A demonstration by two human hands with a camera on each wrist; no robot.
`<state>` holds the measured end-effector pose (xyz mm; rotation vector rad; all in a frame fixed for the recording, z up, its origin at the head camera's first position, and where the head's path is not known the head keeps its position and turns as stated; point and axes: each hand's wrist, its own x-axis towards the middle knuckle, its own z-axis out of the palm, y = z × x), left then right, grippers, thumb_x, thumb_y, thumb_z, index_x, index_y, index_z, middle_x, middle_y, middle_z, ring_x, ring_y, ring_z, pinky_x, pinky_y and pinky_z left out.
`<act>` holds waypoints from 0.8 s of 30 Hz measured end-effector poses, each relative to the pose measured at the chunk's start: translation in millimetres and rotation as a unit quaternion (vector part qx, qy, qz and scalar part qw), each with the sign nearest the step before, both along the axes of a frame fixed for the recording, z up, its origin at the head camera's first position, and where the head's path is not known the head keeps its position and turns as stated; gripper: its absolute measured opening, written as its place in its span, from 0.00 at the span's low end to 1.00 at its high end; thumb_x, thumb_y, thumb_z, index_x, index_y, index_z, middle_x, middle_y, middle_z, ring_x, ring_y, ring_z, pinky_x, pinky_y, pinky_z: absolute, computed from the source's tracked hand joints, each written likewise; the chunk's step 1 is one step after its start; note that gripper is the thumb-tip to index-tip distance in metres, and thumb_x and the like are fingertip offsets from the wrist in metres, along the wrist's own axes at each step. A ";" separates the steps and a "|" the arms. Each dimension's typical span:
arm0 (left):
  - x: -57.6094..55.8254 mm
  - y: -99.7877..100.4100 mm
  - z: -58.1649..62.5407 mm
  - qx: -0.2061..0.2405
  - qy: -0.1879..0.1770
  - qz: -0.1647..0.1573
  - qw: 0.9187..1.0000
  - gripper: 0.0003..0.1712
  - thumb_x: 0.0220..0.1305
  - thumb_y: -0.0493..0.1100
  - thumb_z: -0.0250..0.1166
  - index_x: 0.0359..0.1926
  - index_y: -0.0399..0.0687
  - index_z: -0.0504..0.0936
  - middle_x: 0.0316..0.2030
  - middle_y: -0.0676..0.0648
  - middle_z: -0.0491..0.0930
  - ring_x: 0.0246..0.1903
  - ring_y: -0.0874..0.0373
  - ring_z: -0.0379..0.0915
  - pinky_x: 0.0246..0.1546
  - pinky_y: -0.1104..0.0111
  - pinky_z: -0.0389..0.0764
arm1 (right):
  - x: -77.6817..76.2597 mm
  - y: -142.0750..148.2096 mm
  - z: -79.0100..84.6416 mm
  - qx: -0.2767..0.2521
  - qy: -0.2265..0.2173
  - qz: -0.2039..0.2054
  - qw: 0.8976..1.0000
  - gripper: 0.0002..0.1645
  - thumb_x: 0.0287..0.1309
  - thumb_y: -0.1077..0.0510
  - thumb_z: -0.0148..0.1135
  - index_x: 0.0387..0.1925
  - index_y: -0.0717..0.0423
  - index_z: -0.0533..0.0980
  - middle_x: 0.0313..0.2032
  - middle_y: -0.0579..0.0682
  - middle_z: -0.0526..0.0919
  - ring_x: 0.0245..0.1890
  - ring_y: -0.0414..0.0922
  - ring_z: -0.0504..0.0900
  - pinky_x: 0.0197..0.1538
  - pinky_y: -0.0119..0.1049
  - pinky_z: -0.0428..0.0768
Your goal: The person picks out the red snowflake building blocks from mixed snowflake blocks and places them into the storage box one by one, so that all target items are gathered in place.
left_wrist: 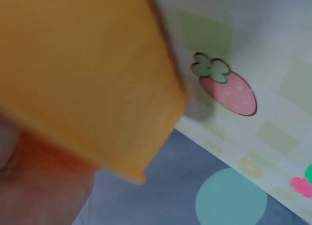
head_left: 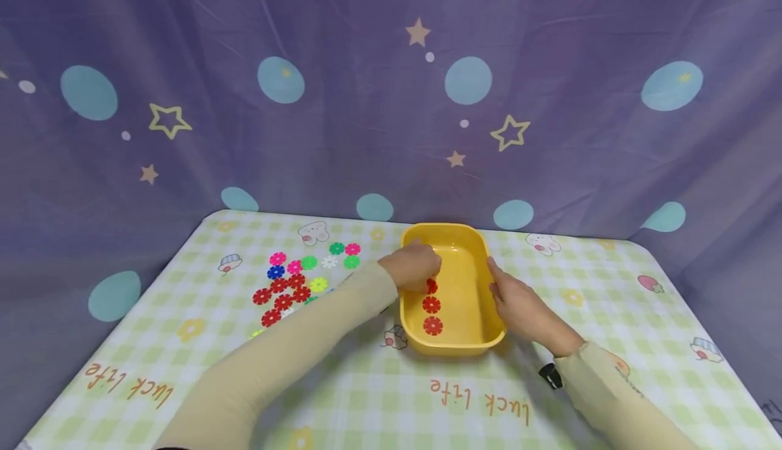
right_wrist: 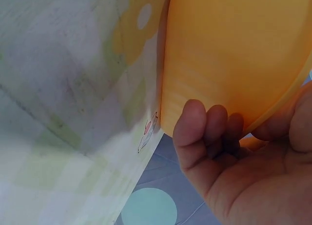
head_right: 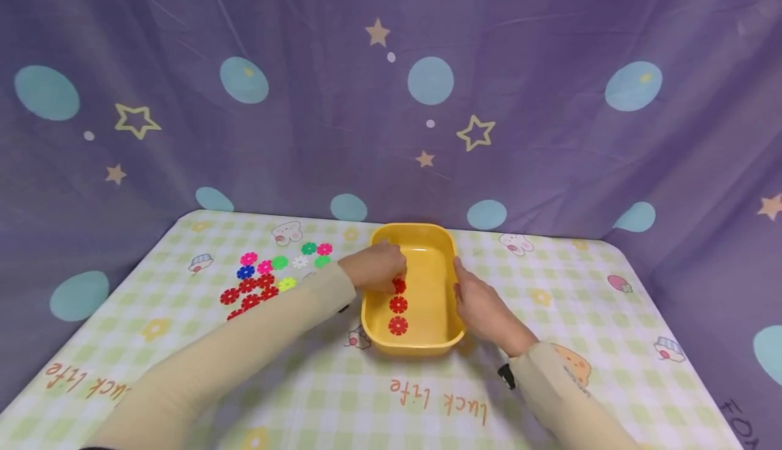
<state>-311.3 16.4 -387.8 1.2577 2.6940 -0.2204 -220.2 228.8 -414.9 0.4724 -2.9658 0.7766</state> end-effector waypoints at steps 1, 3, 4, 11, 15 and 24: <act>0.4 -5.2 4.4 0.016 -0.009 0.006 1.000 0.11 0.57 0.46 0.69 0.41 0.49 0.84 0.34 0.54 0.79 0.37 0.58 0.70 0.46 0.68 0.69 | -0.1 -0.9 -0.3 -0.002 0.000 0.001 1.000 0.32 0.68 0.65 0.43 0.69 0.71 0.49 0.64 0.68 0.60 0.61 0.61 0.66 0.59 0.55 0.65; 1.3 -19.2 16.1 0.057 -0.024 0.014 0.998 0.15 0.59 0.46 0.68 0.47 0.47 0.84 0.40 0.51 0.80 0.40 0.58 0.72 0.46 0.69 0.73 | -0.4 -1.8 -0.6 -0.004 0.000 0.002 1.000 0.32 0.69 0.64 0.43 0.69 0.70 0.49 0.64 0.68 0.61 0.61 0.61 0.66 0.59 0.55 0.65; 1.7 -27.8 22.3 0.078 -0.026 0.009 0.997 0.17 0.60 0.45 0.67 0.49 0.46 0.83 0.42 0.50 0.80 0.42 0.58 0.72 0.46 0.69 0.73 | -0.4 -1.7 -0.5 -0.008 -0.001 0.002 1.000 0.31 0.69 0.64 0.42 0.69 0.70 0.49 0.64 0.68 0.61 0.61 0.61 0.66 0.59 0.55 0.64; 8.5 -109.3 47.6 0.148 -0.005 -0.016 0.989 0.14 0.57 0.43 0.70 0.45 0.47 0.85 0.37 0.52 0.80 0.40 0.57 0.72 0.45 0.66 0.74 | -0.3 6.8 4.4 -0.025 -0.015 0.014 0.999 0.30 0.69 0.65 0.41 0.69 0.69 0.51 0.64 0.67 0.62 0.61 0.61 0.65 0.60 0.55 0.63; 12.2 -159.6 39.0 0.146 -0.025 0.044 0.988 0.16 0.54 0.42 0.72 0.45 0.47 0.85 0.38 0.52 0.79 0.41 0.53 0.72 0.46 0.63 0.73 | -1.8 12.3 9.6 -0.033 -0.033 0.041 0.998 0.30 0.69 0.65 0.42 0.69 0.70 0.51 0.64 0.67 0.62 0.62 0.60 0.64 0.60 0.55 0.63; 14.9 -242.5 -0.2 0.162 -0.110 0.174 0.965 0.27 0.53 0.42 0.72 0.54 0.39 0.78 0.42 0.46 0.77 0.39 0.52 0.72 0.42 0.60 0.74 | -9.6 25.1 10.7 -0.098 -0.102 0.072 0.987 0.32 0.69 0.64 0.47 0.70 0.66 0.51 0.26 0.50 0.74 0.20 0.43 0.71 0.25 0.34 0.72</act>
